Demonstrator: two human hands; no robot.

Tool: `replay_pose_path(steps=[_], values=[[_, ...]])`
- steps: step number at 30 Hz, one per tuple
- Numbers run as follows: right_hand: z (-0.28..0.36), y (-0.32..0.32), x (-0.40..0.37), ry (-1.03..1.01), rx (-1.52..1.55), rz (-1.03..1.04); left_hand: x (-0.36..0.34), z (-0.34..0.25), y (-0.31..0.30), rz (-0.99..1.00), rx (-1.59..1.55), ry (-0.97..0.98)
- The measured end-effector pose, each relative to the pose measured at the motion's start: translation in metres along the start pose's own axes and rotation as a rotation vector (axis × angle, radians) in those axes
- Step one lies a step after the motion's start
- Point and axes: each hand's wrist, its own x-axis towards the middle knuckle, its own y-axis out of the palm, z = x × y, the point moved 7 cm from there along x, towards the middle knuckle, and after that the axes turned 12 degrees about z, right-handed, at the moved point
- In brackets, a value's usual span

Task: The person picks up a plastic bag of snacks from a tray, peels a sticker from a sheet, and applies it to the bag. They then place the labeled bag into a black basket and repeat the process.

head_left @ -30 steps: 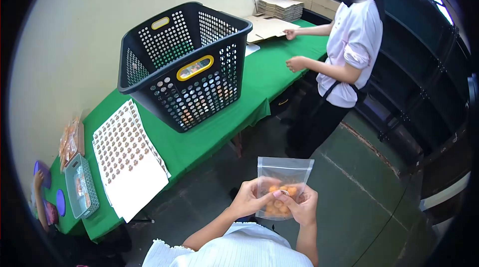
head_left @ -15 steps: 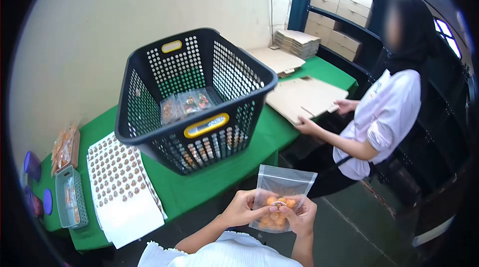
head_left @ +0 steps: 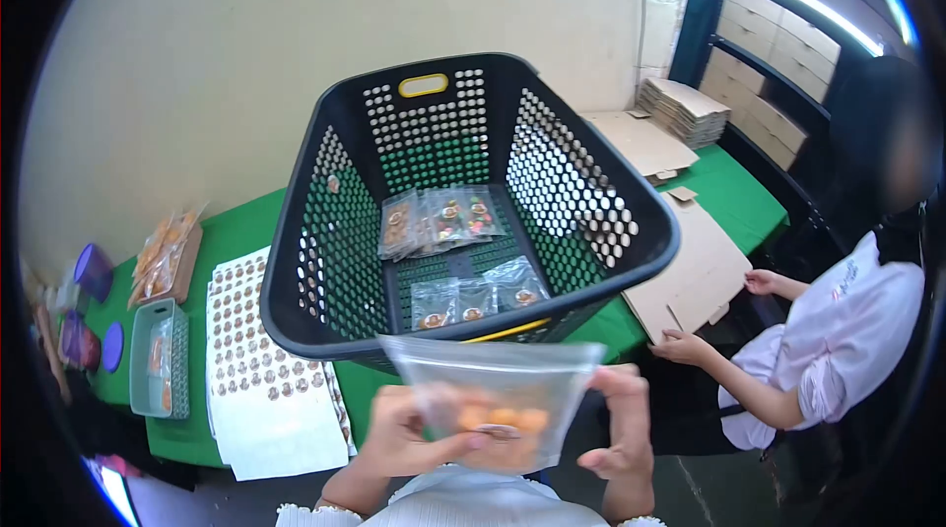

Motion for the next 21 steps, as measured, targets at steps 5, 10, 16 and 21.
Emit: replay_pose_path(steps=[5,10,16,21], values=[[-0.004,-0.058,0.021,-0.136,-0.35,-0.321,-0.039,-0.04,-0.073,-0.605,-0.032,0.123],[-0.029,-0.105,0.059,-0.147,-0.462,-0.39,-0.002,-0.081,-0.119,-0.674,0.396,0.021],[-0.07,-0.139,0.096,-0.165,-0.541,-0.195,0.132,-0.049,-0.107,-0.311,0.53,-0.403],[-0.091,-0.122,0.101,-0.512,-0.323,0.086,0.164,0.104,-0.091,-0.003,0.227,-1.014]])
